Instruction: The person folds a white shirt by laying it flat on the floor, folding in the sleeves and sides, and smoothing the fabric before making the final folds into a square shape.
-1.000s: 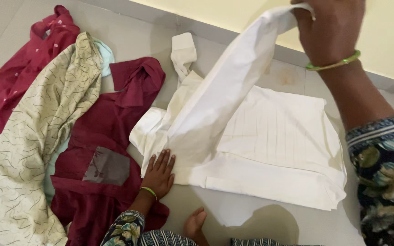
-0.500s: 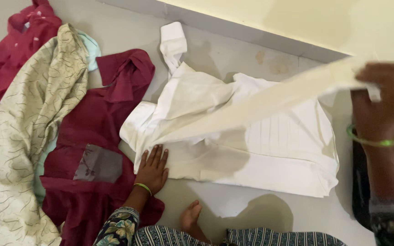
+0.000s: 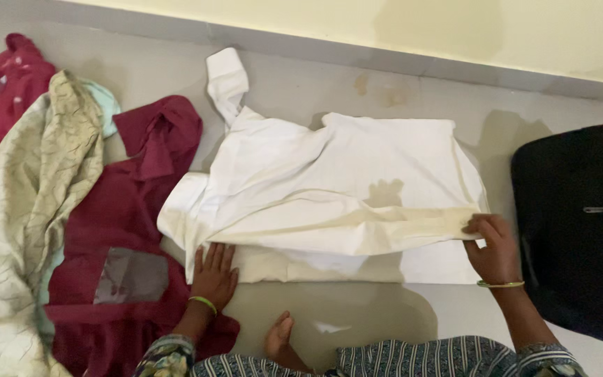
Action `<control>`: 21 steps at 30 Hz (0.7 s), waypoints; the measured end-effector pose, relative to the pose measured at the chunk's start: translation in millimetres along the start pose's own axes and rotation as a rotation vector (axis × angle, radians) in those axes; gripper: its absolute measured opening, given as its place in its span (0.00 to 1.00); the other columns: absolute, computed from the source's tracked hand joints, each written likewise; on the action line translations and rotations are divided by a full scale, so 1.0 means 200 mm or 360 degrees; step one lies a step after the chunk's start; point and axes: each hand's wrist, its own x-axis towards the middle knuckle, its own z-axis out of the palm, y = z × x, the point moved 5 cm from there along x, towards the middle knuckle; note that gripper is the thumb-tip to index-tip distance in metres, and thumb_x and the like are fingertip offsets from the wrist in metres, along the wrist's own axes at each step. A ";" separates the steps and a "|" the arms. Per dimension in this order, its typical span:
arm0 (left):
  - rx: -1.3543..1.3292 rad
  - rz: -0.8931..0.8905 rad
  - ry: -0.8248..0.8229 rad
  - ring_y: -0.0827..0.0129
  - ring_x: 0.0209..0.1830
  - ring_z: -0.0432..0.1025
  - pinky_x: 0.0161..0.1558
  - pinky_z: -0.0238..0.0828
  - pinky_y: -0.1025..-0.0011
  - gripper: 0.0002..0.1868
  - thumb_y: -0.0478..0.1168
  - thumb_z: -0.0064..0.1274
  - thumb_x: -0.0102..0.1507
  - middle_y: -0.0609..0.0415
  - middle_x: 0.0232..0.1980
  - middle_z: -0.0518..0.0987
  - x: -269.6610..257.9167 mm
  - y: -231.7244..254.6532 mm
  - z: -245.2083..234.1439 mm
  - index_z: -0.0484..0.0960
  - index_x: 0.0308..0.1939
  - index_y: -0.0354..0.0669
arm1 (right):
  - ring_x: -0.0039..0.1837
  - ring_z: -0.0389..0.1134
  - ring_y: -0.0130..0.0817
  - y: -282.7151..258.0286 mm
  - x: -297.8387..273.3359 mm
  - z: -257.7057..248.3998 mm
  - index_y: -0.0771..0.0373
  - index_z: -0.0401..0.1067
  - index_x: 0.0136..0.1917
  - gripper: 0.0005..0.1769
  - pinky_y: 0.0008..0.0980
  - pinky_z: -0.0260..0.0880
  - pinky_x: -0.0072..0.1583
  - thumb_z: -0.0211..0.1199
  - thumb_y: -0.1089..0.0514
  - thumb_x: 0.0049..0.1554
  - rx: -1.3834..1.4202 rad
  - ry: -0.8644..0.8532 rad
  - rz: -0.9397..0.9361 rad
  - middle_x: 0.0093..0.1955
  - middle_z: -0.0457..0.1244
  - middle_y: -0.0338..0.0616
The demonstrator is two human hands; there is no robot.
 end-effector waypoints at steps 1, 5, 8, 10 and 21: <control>0.0013 0.0004 0.0096 0.52 0.77 0.51 0.76 0.34 0.45 0.34 0.53 0.40 0.66 0.41 0.74 0.63 0.00 -0.01 -0.01 0.62 0.73 0.43 | 0.62 0.69 0.46 0.01 0.00 -0.01 0.65 0.74 0.44 0.12 0.39 0.71 0.61 0.70 0.72 0.46 -0.0002 0.0004 0.0008 0.57 0.68 0.51; 0.0036 -0.0217 -0.0156 0.59 0.74 0.59 0.76 0.44 0.47 0.24 0.53 0.44 0.67 0.53 0.70 0.70 0.02 -0.09 -0.04 0.71 0.63 0.47 | 0.67 0.68 0.48 0.08 -0.05 -0.05 0.65 0.73 0.42 0.10 0.42 0.70 0.64 0.70 0.72 0.48 0.0069 0.0126 0.0069 0.61 0.66 0.51; -0.0082 -0.0506 0.0174 0.56 0.64 0.65 0.66 0.57 0.51 0.26 0.51 0.52 0.64 0.50 0.62 0.73 0.05 -0.15 -0.21 0.75 0.64 0.46 | 0.68 0.66 0.52 0.20 -0.15 0.03 0.64 0.74 0.41 0.12 0.44 0.69 0.65 0.70 0.74 0.45 0.0157 0.0076 0.0138 0.65 0.64 0.53; -0.0075 -0.0389 0.0391 0.52 0.61 0.66 0.64 0.61 0.50 0.25 0.46 0.56 0.60 0.50 0.58 0.73 0.10 -0.14 -0.31 0.77 0.62 0.50 | 0.69 0.65 0.54 0.31 -0.22 0.15 0.63 0.75 0.40 0.13 0.45 0.68 0.65 0.70 0.75 0.43 0.0205 0.0003 0.0210 0.67 0.64 0.54; 0.0165 -0.0112 0.0136 0.59 0.65 0.70 0.67 0.60 0.55 0.08 0.41 0.51 0.64 0.56 0.63 0.78 0.12 -0.10 -0.38 0.78 0.48 0.52 | 0.51 0.73 0.38 0.91 -0.59 0.62 0.62 0.75 0.57 0.16 0.34 0.76 0.50 0.69 0.64 0.54 0.0492 -0.0150 0.1120 0.56 0.67 0.54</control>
